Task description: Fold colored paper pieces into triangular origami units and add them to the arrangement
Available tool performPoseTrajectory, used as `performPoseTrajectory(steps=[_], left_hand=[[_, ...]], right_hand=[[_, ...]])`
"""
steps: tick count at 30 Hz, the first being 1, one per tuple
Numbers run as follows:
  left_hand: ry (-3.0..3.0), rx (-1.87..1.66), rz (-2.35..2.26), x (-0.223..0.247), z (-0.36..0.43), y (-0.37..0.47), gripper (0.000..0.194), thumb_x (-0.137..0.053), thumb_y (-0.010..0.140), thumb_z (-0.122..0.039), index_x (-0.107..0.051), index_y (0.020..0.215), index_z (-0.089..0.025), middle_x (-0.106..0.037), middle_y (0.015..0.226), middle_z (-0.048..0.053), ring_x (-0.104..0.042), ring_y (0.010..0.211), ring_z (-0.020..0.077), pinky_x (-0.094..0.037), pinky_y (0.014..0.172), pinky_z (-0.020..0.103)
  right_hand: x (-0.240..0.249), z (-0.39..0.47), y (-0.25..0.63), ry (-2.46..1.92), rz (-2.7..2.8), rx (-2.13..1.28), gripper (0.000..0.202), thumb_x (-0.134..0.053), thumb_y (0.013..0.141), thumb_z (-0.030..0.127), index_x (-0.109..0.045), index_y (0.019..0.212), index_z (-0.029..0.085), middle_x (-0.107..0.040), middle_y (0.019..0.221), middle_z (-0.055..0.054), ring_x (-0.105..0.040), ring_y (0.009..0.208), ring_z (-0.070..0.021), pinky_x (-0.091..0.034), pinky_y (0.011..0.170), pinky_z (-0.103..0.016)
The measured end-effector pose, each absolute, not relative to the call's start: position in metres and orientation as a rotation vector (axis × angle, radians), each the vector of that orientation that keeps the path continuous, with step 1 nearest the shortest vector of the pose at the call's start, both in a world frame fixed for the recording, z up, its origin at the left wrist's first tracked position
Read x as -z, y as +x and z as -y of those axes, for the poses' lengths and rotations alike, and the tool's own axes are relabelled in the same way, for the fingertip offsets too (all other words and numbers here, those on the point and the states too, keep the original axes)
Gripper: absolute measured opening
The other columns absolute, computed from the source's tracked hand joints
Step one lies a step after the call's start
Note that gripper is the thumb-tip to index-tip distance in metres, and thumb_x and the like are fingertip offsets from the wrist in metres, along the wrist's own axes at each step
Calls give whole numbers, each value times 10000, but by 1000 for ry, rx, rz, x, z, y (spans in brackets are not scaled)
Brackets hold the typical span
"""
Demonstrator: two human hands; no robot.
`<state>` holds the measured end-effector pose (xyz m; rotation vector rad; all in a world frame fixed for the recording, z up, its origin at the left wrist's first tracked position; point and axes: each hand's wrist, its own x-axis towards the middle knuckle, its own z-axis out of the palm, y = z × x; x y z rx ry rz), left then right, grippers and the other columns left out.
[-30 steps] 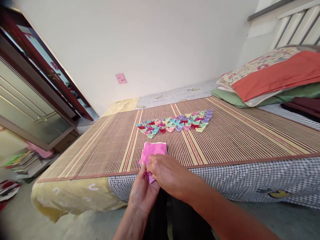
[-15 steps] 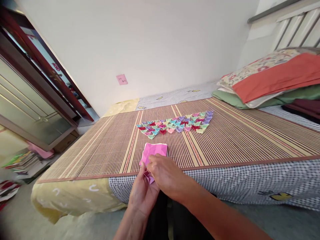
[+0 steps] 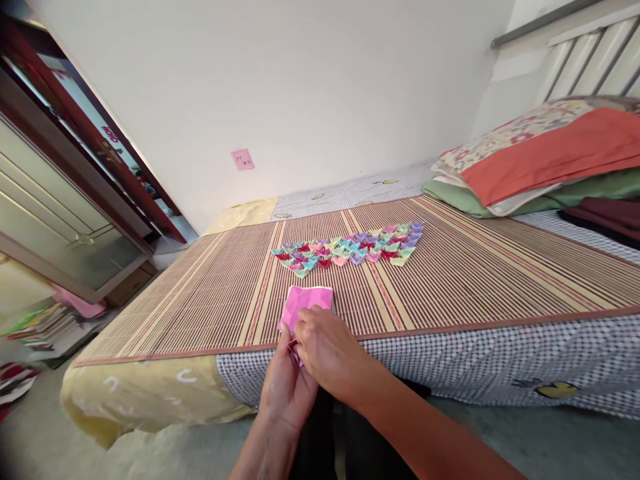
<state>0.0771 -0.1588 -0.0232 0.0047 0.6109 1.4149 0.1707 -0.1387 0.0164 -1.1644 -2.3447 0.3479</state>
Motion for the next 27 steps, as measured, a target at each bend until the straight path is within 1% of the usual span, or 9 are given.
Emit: performPoseTrajectory(steps=[3, 6, 11, 13, 16, 18, 21, 23, 27], left_hand=[[2, -1409, -626, 19, 159, 78, 476, -436, 1073, -397, -725, 817, -118, -746, 852, 108, -752, 858, 198, -579, 930, 321], [0, -1406, -651, 16, 161, 76, 500, -402, 1086, -392, -721, 813, -120, -752, 848, 108, -752, 838, 187, -590, 899, 311], [140, -1326, -605, 15, 171, 66, 435, -480, 1063, -401, -750, 925, -90, -759, 895, 121, -740, 845, 200, -598, 904, 367], [186, -1306, -561, 17, 174, 63, 358, -534, 1046, -352, -758, 949, -89, -762, 921, 120, -736, 872, 204, -587, 944, 394], [215, -1324, -534, 20, 174, 60, 223, -584, 1012, -204, -769, 966, -90, -775, 943, 111, -732, 863, 177, -569, 977, 366], [224, -1345, -527, 21, 173, 59, 216, -582, 1006, -181, -774, 989, -83, -783, 1002, 134, -739, 933, 193, -550, 1018, 374], [232, -1374, -551, 22, 173, 57, 278, -578, 1016, -269, -768, 1041, -67, -775, 1121, 193, -727, 1093, 268, -512, 1083, 448], [217, -1377, -586, 23, 173, 56, 294, -599, 1003, -296, -761, 1066, -59, -773, 1137, 211, -728, 1115, 294, -501, 1096, 468], [211, -1404, -587, 25, 174, 60, 210, -642, 936, -177, -761, 1063, -60, -780, 1124, 206, -725, 1139, 306, -491, 1113, 476]], right_hand=[[-16, 138, 170, -1170, 2353, -333, 217, -651, 864, 33, -605, 705, 173, -662, 862, -55, -610, 847, -223, -453, 735, -344], [-17, 136, 172, -1154, 2376, -322, 208, -669, 874, 48, -616, 710, 164, -656, 864, -55, -598, 830, -214, -445, 724, -340], [-17, 129, 178, -1115, 2439, -301, 233, -690, 895, 72, -639, 680, 146, -644, 833, -49, -574, 785, -196, -417, 698, -330], [-17, 127, 180, -1104, 2461, -295, 225, -709, 883, 74, -651, 677, 144, -647, 824, -50, -571, 782, -200, -414, 704, -335], [-21, 128, 186, -1098, 2463, -309, 165, -737, 857, 79, -677, 718, 146, -650, 847, -52, -585, 804, -208, -428, 717, -332], [-25, 131, 196, -1091, 2381, -389, 115, -739, 857, 94, -695, 773, 159, -648, 874, -45, -603, 835, -206, -445, 725, -316], [-27, 135, 216, -1071, 2098, -553, 88, -649, 946, 170, -710, 891, 204, -668, 937, -25, -623, 838, -173, -470, 748, -290], [-22, 139, 227, -1169, 1946, -567, 119, -611, 955, 208, -684, 861, 202, -666, 859, -16, -599, 722, -159, -451, 658, -279], [-6, 148, 226, -1240, 1865, -726, 156, -628, 949, 317, -709, 865, 214, -664, 723, 6, -584, 635, -161, -428, 581, -269]])
